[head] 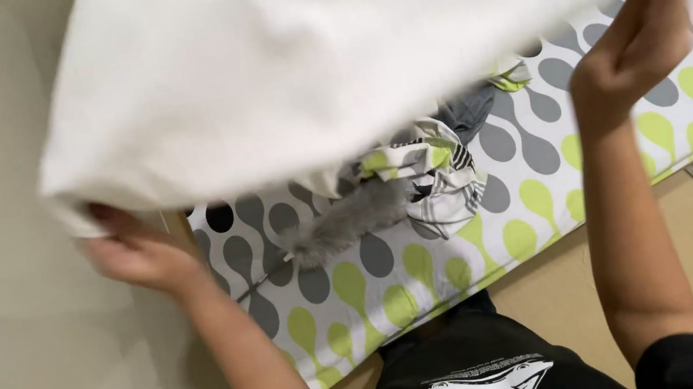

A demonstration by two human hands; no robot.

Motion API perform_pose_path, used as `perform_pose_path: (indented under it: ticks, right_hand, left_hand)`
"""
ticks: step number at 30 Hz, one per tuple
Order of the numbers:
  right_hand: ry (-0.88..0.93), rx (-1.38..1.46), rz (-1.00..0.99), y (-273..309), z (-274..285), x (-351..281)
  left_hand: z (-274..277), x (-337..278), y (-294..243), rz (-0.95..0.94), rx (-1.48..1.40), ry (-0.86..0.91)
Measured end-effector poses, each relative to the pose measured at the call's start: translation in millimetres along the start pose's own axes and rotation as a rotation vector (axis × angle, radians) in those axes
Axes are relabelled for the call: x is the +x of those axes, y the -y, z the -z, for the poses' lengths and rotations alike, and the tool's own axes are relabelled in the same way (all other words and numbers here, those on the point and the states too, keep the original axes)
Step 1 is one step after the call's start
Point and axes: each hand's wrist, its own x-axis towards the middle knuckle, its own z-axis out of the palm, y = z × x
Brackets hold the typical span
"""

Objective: Remove a pillowcase from a pillow, dust the pillow with a duster, and then fold the pillowcase.

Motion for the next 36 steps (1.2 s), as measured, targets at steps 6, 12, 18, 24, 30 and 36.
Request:
perform_pose_path:
  ticks: [6,12,18,24,30,36]
  right_hand:
    - [1.523,-0.517,-0.599,-80,24,-299]
    - [2.114,-0.061,-0.845,-116,64,-421]
    - [0.762,-0.078,-0.539,-35,7,-129]
    - [0.108,-0.022,-0.095,19,16,-50]
    - [0.373,-0.276,-0.347,8,57,-193]
    - [0.321,0.156,-1.957,-30,162,-459]
  left_hand:
    - [138,-186,125,1.007,1.405,0.784]
    - [261,-252,159,1.400,1.338,1.254]
    - [149,-86,115,0.736,0.942,0.455]
    - [56,-69,39,0.280,0.522,-0.039]
    - [143,-188,64,0.999,0.864,0.139]
    - [268,-328,98,1.590,1.337,0.724]
